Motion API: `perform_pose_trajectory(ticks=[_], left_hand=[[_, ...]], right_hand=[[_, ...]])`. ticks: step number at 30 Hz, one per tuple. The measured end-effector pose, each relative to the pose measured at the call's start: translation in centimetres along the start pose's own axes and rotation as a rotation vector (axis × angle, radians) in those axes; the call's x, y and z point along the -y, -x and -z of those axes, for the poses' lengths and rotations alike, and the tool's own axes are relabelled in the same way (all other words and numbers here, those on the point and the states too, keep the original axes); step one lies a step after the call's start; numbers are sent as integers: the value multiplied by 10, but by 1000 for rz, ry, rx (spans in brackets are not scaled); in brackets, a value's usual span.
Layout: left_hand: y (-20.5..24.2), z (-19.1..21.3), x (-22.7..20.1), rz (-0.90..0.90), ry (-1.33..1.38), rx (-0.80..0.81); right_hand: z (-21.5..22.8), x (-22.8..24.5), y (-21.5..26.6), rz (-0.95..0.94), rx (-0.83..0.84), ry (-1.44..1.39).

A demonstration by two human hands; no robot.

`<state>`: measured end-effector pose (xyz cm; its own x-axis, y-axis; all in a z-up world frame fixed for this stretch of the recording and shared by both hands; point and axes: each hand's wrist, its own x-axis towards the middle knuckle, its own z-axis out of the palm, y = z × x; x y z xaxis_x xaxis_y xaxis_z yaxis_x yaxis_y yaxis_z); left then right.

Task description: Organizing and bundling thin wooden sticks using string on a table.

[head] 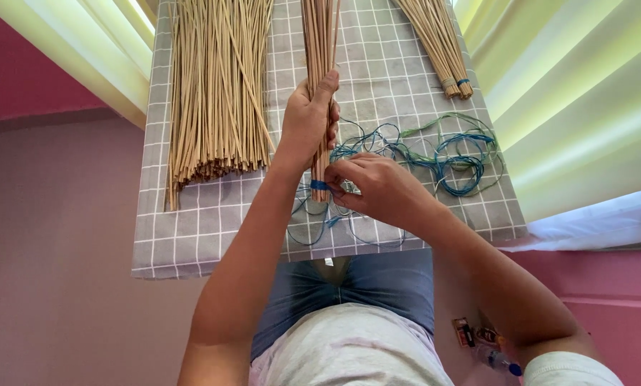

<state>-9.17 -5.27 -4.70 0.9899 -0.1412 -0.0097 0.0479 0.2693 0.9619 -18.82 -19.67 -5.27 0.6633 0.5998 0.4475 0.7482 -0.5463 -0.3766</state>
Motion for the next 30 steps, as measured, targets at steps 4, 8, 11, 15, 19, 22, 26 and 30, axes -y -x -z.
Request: perform_pose_trajectory(ticks=[4,8,11,15,19,22,26,30], left_hand=[[5,4,-19,118,-13,52],[7,6,-16,86,-34,50],[8,4,-19,96,-35,51],[10,4,-19,105,-31,58],[8,6,-15,91,-28,60],[10,7,-16,87,-43,59],[9,5,-17,105,-33,52],[8,5,-15,104,-15,51]], right_hand=[[4,16,-7,-97,-29,35],[2,17,-7,-76,-38,46],[2,16,-7,-83,-32,51],[1,16,-5,-119,-1,43],[1,17,-6,-110,-9,40],[0,17,-7,-107,-5,48],[1,18,-6,-85,-26,29],[4,21,-5,-106,-31,20]])
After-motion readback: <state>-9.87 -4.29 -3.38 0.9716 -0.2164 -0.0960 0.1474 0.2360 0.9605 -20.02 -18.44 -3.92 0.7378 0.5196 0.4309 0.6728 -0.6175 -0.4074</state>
